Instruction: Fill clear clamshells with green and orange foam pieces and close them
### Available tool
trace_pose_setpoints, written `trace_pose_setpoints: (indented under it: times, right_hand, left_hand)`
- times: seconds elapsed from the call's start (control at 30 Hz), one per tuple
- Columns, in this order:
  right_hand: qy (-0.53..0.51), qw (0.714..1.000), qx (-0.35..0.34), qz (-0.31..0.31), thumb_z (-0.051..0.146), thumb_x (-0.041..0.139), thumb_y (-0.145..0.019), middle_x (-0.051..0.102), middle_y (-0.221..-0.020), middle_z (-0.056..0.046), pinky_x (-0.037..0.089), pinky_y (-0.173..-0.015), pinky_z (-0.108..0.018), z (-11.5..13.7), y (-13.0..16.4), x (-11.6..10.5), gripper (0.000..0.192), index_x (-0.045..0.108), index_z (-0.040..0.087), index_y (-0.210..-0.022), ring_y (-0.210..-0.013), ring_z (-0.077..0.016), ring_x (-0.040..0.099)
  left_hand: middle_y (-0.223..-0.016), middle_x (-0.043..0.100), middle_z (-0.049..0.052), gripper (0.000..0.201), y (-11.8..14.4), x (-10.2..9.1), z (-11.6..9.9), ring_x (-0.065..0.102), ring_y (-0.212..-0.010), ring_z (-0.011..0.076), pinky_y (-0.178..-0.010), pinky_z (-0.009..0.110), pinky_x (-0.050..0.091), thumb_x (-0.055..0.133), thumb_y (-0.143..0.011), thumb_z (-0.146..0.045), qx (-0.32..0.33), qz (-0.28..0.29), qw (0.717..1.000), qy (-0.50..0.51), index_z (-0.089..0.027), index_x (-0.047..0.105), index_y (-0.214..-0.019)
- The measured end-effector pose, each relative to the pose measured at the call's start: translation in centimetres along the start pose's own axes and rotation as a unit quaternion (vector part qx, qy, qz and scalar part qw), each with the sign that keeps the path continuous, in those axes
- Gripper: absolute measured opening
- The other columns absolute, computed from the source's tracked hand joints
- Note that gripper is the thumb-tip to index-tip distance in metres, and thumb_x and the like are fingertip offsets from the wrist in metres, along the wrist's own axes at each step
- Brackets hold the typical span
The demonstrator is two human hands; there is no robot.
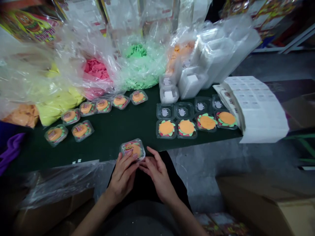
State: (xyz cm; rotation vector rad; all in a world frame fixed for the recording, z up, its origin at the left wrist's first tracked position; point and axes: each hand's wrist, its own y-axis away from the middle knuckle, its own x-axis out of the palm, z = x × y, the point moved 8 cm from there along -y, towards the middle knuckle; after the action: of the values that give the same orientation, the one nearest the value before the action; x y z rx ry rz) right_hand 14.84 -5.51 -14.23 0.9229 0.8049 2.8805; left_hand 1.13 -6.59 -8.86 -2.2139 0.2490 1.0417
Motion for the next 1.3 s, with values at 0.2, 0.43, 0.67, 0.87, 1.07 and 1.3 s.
trace_pose_setpoints:
  times: [0.2,0.43,0.67,0.87,1.07,1.3]
  right_hand:
    - [0.165,0.983,-0.083,0.008,0.043,0.060,-0.099,0.068,-0.120,-0.004,0.049,-0.110,-0.045,0.9,-0.8,0.5,0.044,0.059,0.033,-0.143,-0.112,-0.0207,0.066]
    - [0.250,0.959,-0.124,0.044,0.038,0.054,-0.102,0.063,-0.117,-0.004,0.055,-0.098,-0.036,1.2,-1.7,1.4,0.046,0.054,0.033,-0.148,-0.101,-0.0175,0.065]
    - [0.329,0.933,-0.138,0.050,0.033,0.054,-0.102,0.063,-0.112,-0.005,0.053,-0.092,-0.034,1.5,-1.8,2.1,0.043,0.058,0.031,-0.145,-0.099,-0.0183,0.063]
    - [0.197,0.975,-0.092,0.041,0.034,0.052,-0.101,0.066,-0.115,-0.005,0.055,-0.098,-0.041,1.1,-2.2,0.9,0.035,0.064,0.031,-0.133,-0.105,-0.0201,0.066]
    - [0.238,0.963,-0.113,-0.049,0.045,0.054,-0.100,0.070,-0.107,-0.007,0.059,-0.078,-0.037,2.7,-2.1,-0.8,0.030,0.063,0.025,-0.121,-0.093,-0.0215,0.070]
    - [0.464,0.852,-0.241,0.019,0.036,0.068,-0.093,0.059,-0.134,-0.009,0.049,-0.102,-0.043,6.1,-4.3,4.4,0.048,0.057,0.030,-0.140,-0.122,-0.0261,0.059]
  left_hand:
    - [-0.135,0.067,0.016,0.039,-3.2,-2.6,1.1,0.053,-0.140,0.0283,-0.116,0.054,0.045,0.056,-0.092,0.003,-0.034,-0.094,0.995,-0.013,-0.016,0.057,-0.127]
    - [-0.132,0.068,0.015,0.037,-3.7,-2.6,1.2,0.055,-0.138,0.0265,-0.117,0.052,0.045,0.055,-0.091,0.005,-0.029,-0.096,0.995,0.007,-0.015,0.059,-0.122]
    - [-0.132,0.068,0.014,0.036,-3.0,-2.3,1.3,0.054,-0.138,0.0268,-0.117,0.053,0.044,0.053,-0.092,0.005,-0.026,-0.083,0.996,0.023,-0.015,0.060,-0.122]
    - [-0.131,0.070,0.015,0.031,-1.3,-0.8,0.7,0.052,-0.140,0.0264,-0.117,0.048,0.046,0.052,-0.095,0.001,0.024,-0.026,0.999,0.017,-0.012,0.064,-0.121]
    - [-0.131,0.070,0.015,0.028,0.3,0.4,0.5,0.051,-0.140,0.0260,-0.119,0.051,0.043,0.051,-0.096,0.000,0.034,0.009,0.999,0.011,-0.012,0.065,-0.117]
    - [-0.126,0.073,0.015,0.031,0.8,0.9,0.8,0.053,-0.140,0.0262,-0.119,0.051,0.043,0.049,-0.093,0.002,0.023,0.013,0.997,0.067,-0.013,0.065,-0.116]
